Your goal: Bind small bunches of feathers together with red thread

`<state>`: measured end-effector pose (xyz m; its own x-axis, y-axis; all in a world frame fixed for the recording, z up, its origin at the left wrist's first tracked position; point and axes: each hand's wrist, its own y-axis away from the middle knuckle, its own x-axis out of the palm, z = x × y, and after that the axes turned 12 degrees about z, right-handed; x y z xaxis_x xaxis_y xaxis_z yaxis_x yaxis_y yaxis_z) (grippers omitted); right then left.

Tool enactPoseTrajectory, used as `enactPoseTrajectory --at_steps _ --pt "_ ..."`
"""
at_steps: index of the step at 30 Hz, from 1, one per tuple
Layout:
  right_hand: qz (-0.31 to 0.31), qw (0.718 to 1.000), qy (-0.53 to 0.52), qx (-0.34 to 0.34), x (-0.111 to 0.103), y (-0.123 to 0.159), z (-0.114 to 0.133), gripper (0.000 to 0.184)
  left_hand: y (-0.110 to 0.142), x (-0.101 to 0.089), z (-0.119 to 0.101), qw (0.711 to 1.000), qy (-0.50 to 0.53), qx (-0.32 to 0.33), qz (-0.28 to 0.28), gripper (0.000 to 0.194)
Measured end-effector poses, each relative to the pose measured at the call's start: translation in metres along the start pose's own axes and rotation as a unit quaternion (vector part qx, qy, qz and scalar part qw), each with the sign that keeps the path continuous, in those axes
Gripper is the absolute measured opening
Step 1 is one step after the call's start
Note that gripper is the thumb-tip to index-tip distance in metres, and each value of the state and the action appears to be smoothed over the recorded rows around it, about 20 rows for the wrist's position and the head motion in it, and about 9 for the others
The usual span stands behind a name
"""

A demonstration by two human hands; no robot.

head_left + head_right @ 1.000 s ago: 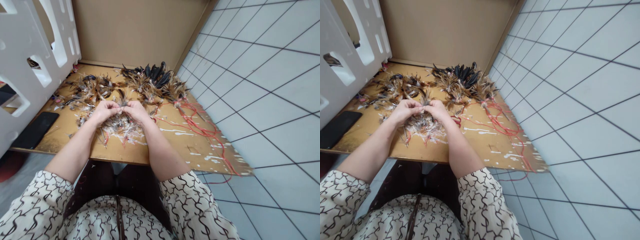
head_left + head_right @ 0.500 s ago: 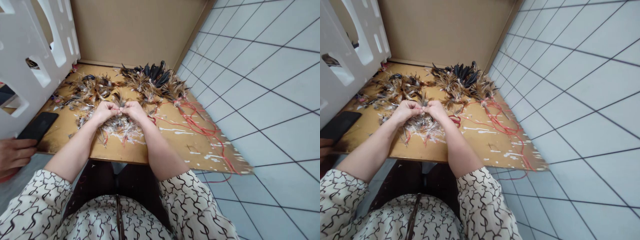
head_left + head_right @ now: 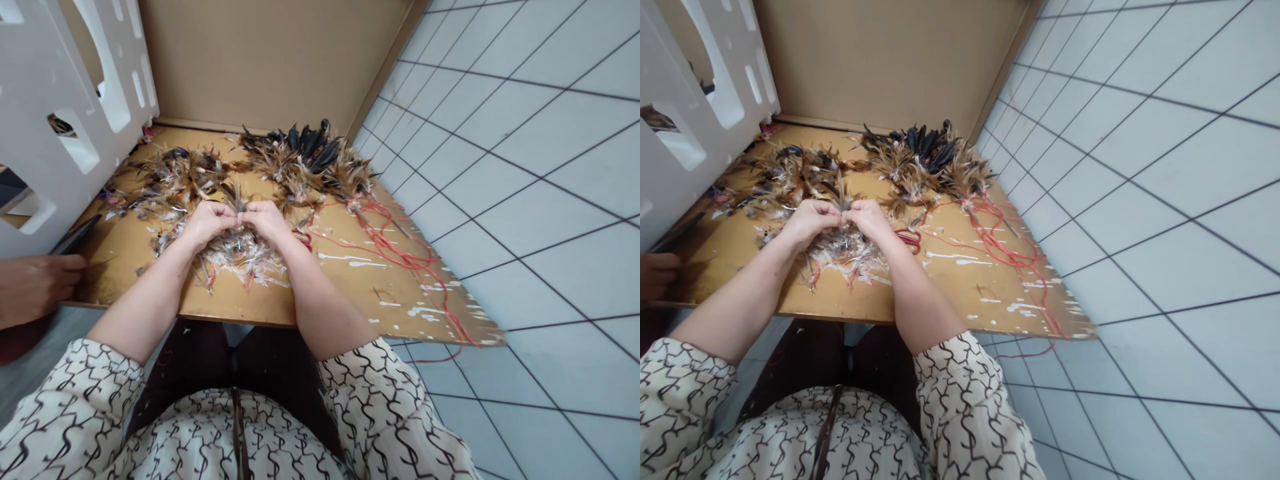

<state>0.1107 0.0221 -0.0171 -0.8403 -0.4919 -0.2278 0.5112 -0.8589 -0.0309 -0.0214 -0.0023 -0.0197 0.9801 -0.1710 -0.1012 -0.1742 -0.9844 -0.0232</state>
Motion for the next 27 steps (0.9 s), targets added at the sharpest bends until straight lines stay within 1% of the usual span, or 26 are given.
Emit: enactPoseTrajectory --at_steps 6,9,15,19,24,27 --pt "-0.041 0.997 0.024 -0.055 0.005 0.000 0.002 0.031 -0.002 0.001 -0.001 0.994 0.105 0.014 -0.021 0.011" --pt "-0.053 0.996 0.024 -0.063 0.007 -0.002 0.001 0.029 -0.001 0.003 -0.004 0.990 0.137 0.012 -0.025 0.009" --pt "-0.062 0.996 0.021 -0.056 0.011 -0.005 -0.003 0.029 -0.004 0.003 0.000 0.990 0.139 -0.002 -0.035 0.013" --pt "-0.057 0.996 0.022 -0.058 0.009 -0.002 -0.002 0.027 -0.007 0.001 0.004 0.989 0.138 -0.018 -0.041 0.015" --pt "-0.055 0.987 0.104 -0.106 0.007 0.005 0.004 0.023 -0.008 -0.002 0.004 0.987 0.151 -0.029 -0.049 0.017" --pt "-0.072 0.980 0.118 -0.144 0.009 0.006 0.006 0.024 -0.007 -0.001 0.002 0.988 0.144 -0.032 -0.050 0.015"
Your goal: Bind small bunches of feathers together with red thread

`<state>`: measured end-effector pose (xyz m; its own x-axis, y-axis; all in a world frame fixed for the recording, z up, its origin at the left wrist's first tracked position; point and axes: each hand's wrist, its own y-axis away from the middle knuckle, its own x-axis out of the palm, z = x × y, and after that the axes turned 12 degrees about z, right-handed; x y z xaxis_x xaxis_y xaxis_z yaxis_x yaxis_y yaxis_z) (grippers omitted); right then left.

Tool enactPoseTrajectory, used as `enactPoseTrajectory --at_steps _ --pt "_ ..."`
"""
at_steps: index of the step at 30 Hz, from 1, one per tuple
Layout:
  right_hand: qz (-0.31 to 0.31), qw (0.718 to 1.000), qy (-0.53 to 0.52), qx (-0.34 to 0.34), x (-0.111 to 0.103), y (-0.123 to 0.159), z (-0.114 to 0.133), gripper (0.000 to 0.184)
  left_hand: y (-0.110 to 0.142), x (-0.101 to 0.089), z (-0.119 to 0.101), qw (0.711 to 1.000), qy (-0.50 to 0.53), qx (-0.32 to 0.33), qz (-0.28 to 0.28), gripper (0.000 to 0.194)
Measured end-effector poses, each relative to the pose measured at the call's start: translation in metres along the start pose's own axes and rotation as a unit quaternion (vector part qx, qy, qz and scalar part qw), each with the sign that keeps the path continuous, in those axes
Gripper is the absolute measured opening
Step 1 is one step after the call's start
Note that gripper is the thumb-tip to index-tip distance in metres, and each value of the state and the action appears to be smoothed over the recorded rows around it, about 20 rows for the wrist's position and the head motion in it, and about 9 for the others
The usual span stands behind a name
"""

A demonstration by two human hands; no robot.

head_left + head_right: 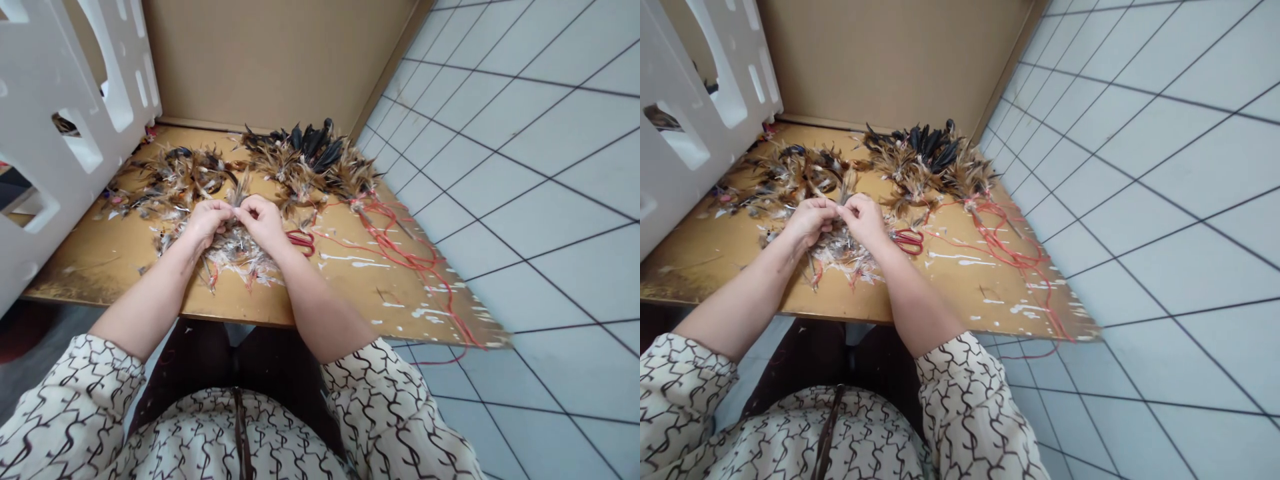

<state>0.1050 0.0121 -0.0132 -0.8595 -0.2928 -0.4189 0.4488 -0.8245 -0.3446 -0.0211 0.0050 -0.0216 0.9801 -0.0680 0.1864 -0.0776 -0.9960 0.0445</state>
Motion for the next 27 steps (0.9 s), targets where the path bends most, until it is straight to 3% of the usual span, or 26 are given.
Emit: enactPoseTrajectory --at_steps 6,15,20,27 --pt "-0.027 0.997 -0.075 -0.001 0.005 0.001 -0.002 0.027 0.003 0.005 -0.003 1.000 -0.003 0.003 -0.007 0.016" --pt "-0.048 0.973 -0.220 0.052 0.012 -0.004 -0.014 0.025 0.005 0.007 0.000 1.000 -0.023 0.011 0.009 0.014" --pt "-0.044 0.979 -0.191 0.052 0.007 -0.006 -0.018 0.028 0.006 0.007 0.000 0.995 -0.076 0.001 0.058 0.019" --pt "0.010 0.993 -0.104 0.052 -0.004 -0.007 -0.021 0.028 0.010 0.003 -0.005 0.980 -0.162 -0.013 0.113 0.006"
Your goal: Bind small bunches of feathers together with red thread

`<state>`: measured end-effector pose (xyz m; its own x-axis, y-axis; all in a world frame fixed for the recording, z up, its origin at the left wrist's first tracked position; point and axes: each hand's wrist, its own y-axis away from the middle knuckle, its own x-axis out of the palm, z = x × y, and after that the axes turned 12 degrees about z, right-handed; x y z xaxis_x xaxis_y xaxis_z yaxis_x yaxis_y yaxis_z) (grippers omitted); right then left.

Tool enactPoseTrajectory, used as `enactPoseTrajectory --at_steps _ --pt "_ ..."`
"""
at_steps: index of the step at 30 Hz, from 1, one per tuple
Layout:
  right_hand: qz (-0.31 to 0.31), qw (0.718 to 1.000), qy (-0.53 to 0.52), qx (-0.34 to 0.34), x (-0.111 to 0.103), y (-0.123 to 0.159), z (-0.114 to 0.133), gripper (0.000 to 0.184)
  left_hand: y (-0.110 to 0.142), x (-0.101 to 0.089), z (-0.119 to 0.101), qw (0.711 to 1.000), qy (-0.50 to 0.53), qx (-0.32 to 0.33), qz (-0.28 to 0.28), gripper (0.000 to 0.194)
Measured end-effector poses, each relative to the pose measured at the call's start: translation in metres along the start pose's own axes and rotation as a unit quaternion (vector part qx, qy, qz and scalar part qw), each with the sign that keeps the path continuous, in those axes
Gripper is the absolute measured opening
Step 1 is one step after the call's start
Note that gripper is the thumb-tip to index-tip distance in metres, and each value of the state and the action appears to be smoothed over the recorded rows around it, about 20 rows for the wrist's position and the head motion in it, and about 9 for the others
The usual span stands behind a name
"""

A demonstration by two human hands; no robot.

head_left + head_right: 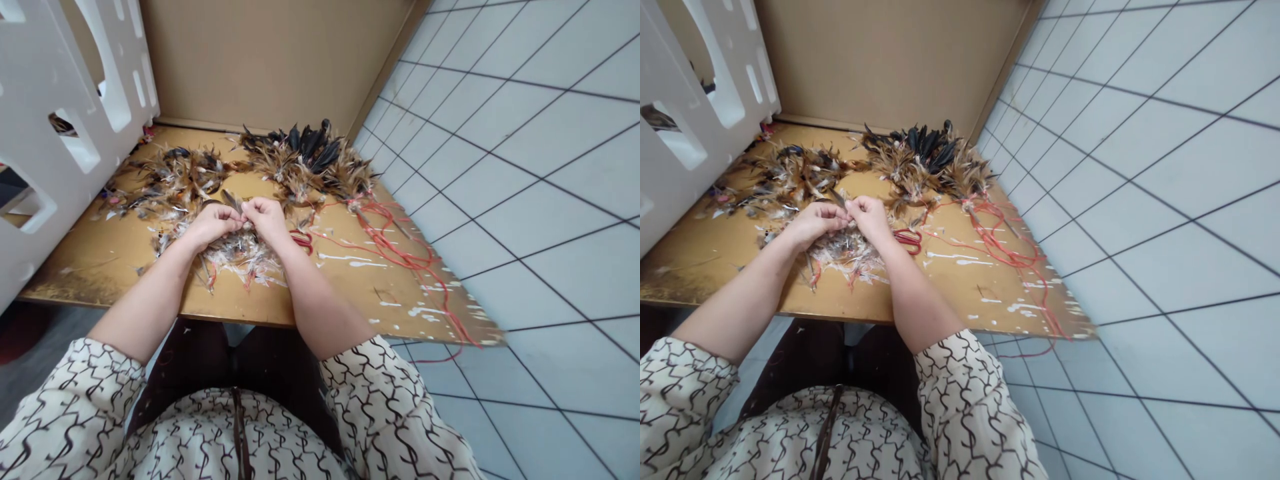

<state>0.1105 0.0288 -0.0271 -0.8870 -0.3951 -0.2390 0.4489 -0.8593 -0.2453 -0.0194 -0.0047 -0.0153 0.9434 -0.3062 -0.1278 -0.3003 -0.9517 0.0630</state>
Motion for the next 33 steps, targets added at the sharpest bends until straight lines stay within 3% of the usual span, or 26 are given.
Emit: enactPoseTrajectory --at_steps 7,12,17,23,28,33 --pt "0.052 0.998 0.010 0.044 -0.0009 0.0002 -0.0039 0.027 -0.0042 -0.0083 0.0088 0.991 -0.119 0.019 -0.054 0.008" --pt "0.064 0.993 -0.036 0.092 -0.0011 -0.0005 -0.0020 0.019 -0.0040 -0.0103 0.0080 0.988 -0.123 0.033 -0.092 0.010" --pt "0.075 0.991 -0.050 0.099 -0.0022 0.0011 0.0002 0.010 -0.0009 -0.0092 0.0041 0.984 -0.116 0.053 -0.127 0.012" --pt "0.087 0.990 -0.045 0.106 0.0012 0.0038 0.0055 0.010 -0.0029 -0.0092 0.0049 0.981 -0.120 0.083 -0.127 0.013" --pt "0.088 0.991 0.041 0.096 0.0058 0.0049 0.0048 0.011 -0.0068 -0.0092 0.0080 0.971 -0.161 0.135 -0.114 0.018" --pt "0.088 0.992 0.038 0.080 0.0060 0.0053 0.0033 0.015 -0.0038 -0.0063 0.0049 0.989 -0.086 0.093 -0.076 0.020"
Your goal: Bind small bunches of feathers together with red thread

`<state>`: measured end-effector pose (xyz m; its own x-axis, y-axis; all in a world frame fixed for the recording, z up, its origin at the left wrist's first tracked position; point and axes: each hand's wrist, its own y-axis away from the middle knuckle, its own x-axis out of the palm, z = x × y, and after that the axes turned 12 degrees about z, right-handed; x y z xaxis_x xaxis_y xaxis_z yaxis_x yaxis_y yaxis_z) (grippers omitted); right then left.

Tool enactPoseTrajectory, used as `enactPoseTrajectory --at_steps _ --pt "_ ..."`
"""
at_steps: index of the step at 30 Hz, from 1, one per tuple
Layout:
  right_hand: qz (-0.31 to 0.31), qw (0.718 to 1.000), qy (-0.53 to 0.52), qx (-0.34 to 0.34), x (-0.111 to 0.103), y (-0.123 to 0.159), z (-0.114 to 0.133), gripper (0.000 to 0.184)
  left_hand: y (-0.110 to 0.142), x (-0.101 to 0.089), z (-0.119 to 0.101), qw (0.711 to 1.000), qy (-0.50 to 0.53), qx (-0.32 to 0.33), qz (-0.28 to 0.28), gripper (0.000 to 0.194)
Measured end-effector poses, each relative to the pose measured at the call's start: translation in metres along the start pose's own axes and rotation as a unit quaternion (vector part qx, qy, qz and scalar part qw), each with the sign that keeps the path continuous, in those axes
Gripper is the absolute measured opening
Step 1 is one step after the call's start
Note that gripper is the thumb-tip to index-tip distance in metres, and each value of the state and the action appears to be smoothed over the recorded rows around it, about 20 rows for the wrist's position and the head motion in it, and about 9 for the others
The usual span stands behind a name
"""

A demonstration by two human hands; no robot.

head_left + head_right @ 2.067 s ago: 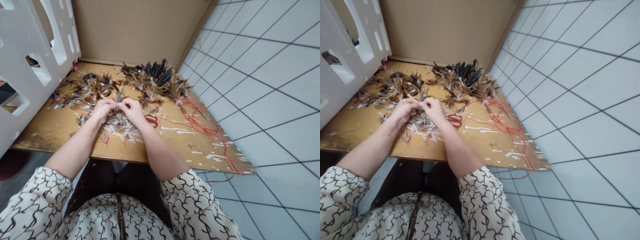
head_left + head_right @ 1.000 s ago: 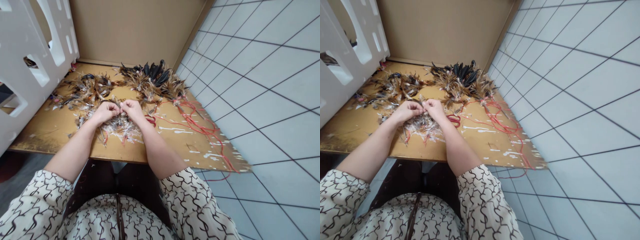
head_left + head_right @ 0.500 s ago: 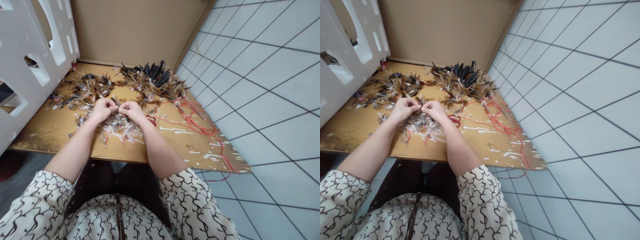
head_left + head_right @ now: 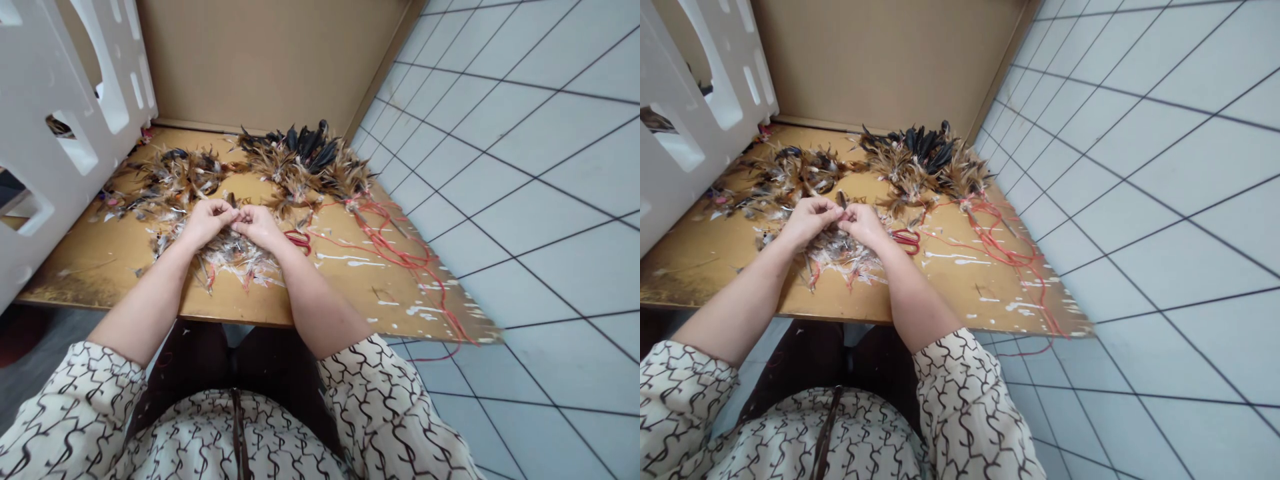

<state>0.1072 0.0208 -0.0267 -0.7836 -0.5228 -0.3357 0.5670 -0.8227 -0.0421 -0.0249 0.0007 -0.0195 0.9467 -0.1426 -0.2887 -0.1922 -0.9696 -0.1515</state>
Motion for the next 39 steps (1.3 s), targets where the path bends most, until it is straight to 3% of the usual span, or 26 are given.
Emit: enactPoseTrajectory --at_steps 7,17,29,35,39 --pt "0.013 0.998 -0.064 -0.016 -0.003 -0.003 -0.005 0.014 0.002 -0.001 -0.004 0.999 0.011 -0.041 0.017 0.010" --pt "-0.026 0.995 -0.097 0.008 -0.002 -0.002 -0.001 0.018 -0.003 -0.004 0.007 0.994 -0.092 -0.050 -0.002 0.008" --pt "-0.042 0.986 -0.157 0.036 -0.004 -0.002 -0.002 0.018 0.000 -0.004 0.005 0.992 -0.104 -0.048 0.062 0.011" --pt "-0.027 0.988 -0.146 0.032 -0.004 -0.002 -0.004 0.016 0.000 -0.005 0.006 0.993 -0.067 -0.043 0.083 0.007" --pt "-0.021 0.987 -0.155 0.027 -0.005 -0.002 -0.004 0.015 0.002 -0.004 0.001 0.992 -0.002 -0.090 0.087 0.007"
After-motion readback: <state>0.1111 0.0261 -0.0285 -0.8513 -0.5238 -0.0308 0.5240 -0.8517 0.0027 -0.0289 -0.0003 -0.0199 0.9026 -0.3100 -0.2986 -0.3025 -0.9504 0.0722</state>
